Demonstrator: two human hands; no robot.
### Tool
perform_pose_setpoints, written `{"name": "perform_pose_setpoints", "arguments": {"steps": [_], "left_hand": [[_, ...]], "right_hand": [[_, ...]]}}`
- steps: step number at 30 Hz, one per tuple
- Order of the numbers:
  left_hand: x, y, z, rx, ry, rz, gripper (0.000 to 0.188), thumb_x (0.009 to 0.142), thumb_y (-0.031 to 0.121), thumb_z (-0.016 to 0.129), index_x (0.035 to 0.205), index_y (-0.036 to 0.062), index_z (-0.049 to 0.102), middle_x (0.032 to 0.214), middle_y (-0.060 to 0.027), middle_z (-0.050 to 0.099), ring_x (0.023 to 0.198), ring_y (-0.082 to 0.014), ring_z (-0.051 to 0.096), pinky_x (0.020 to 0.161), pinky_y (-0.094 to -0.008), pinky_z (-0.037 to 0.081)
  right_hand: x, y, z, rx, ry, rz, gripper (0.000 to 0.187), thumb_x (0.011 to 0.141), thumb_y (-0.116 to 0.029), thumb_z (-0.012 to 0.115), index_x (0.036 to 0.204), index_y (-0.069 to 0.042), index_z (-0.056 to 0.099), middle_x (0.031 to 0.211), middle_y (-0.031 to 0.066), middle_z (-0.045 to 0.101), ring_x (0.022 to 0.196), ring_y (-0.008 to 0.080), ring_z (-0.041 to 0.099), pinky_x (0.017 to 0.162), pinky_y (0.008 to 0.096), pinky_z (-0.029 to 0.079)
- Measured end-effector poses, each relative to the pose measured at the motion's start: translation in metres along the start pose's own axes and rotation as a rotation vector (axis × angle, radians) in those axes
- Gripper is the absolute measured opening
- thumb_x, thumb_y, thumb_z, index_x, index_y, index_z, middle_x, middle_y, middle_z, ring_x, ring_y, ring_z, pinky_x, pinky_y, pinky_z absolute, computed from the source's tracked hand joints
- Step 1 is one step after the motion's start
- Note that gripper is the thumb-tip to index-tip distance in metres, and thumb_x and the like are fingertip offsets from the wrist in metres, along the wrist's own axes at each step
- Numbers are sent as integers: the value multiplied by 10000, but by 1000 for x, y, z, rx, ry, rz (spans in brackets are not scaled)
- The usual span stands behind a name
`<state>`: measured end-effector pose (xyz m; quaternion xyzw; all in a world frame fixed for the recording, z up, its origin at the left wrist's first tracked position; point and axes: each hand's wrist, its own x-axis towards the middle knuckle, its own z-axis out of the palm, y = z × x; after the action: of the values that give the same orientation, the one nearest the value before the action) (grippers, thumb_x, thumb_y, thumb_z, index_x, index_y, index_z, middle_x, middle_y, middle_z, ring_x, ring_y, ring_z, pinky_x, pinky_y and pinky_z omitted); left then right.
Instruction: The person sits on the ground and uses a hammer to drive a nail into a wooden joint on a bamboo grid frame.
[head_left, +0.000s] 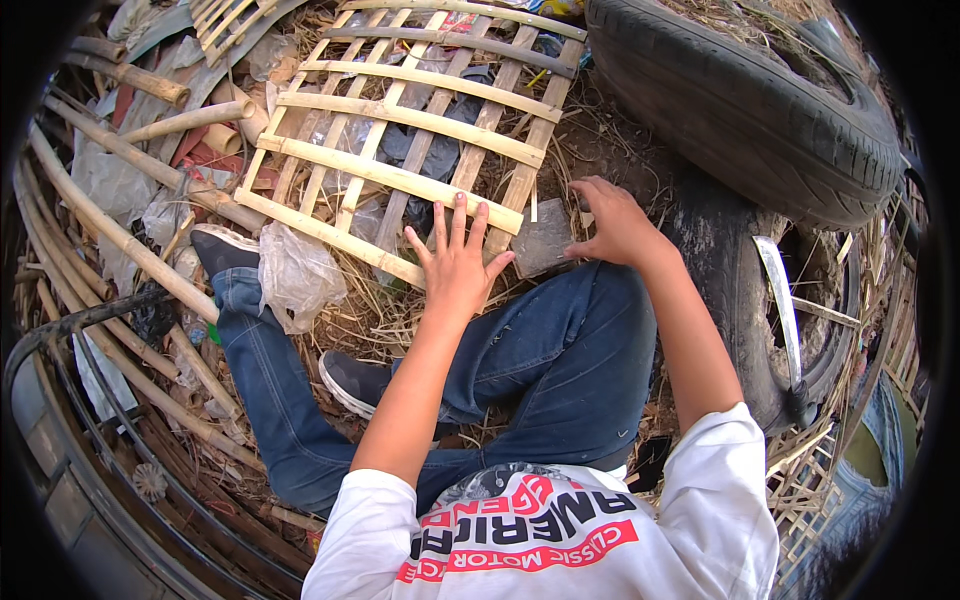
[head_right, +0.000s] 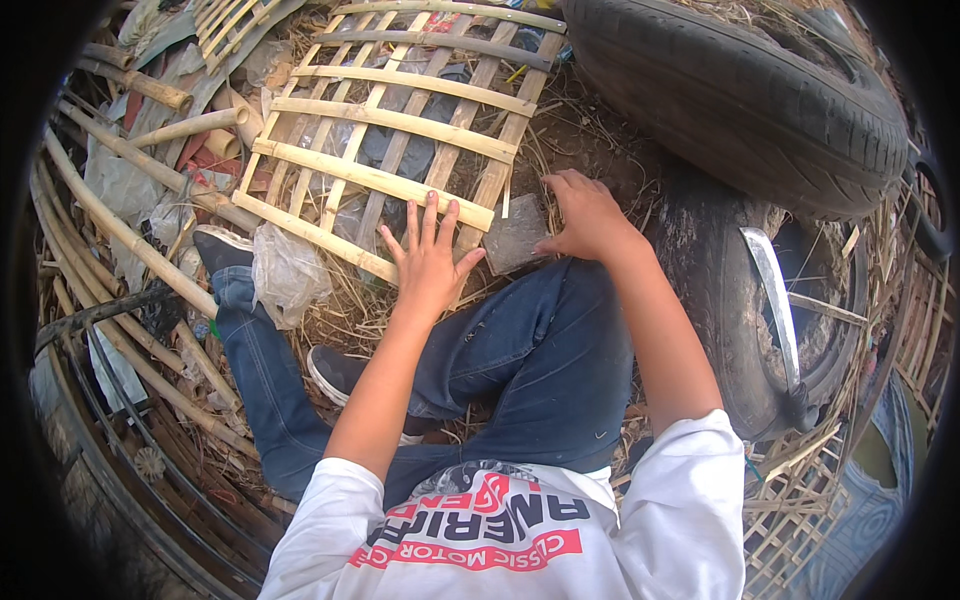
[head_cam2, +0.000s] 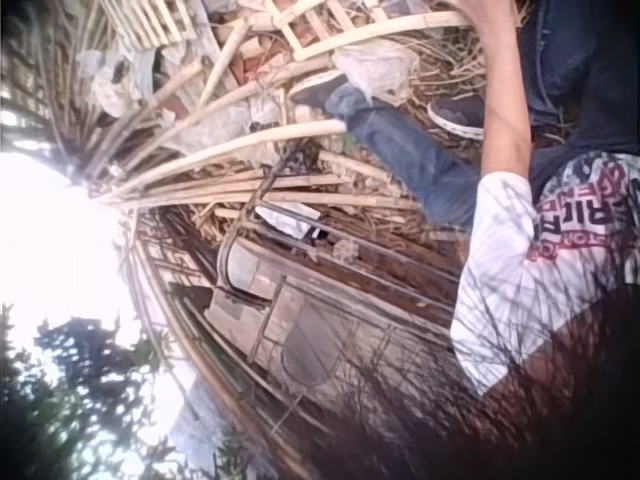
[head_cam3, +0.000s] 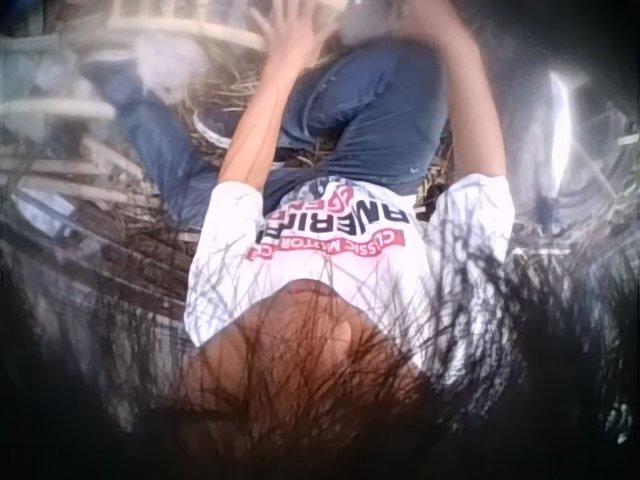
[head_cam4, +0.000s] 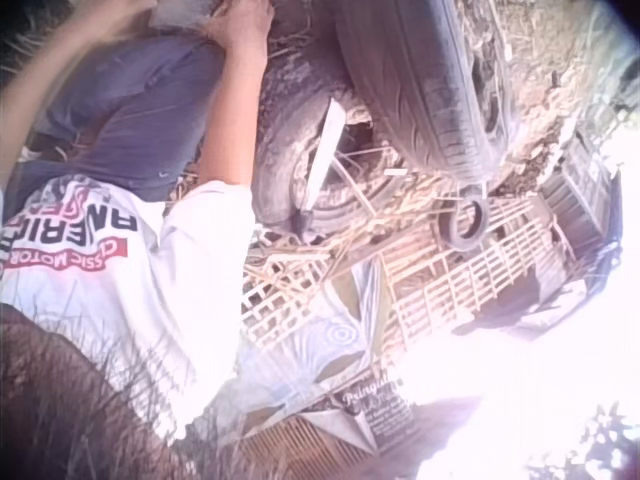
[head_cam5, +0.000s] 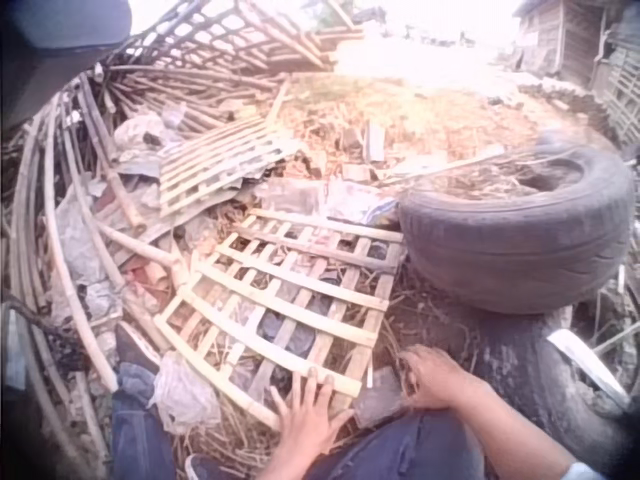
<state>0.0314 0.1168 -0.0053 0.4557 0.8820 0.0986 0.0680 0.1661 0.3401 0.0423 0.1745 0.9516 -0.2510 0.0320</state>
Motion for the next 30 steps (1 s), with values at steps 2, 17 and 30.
{"name": "perform_pose_setpoints", "arguments": {"steps": [2,17,30], "left_hand": [[-2,-2,-2,10,-1,-13,792,877,620,532,1511,204,302,1601,-98,188,1472,-376,133,1073,-745,15],[-10,4,-17,29,93,35,910,838,709,496,1544,203,225,1593,-175,182,1477,-394,102,1102,-702,9],[-158,-89,-69,-118,341,-463,850,918,599,514,1551,152,165,1589,-216,155,1475,-427,53,1114,-676,33]], "right_hand": [[-12,-13,-24,238,10,212,755,682,-230,838,1302,13,483,1325,213,516,1241,345,505,1033,414,421],[-192,-39,8,689,634,543,249,816,-2,661,1059,3,604,967,79,641,881,161,619,775,291,488],[-357,-4,105,403,490,814,202,827,10,614,1025,31,650,840,152,665,696,219,651,657,321,513]]}}
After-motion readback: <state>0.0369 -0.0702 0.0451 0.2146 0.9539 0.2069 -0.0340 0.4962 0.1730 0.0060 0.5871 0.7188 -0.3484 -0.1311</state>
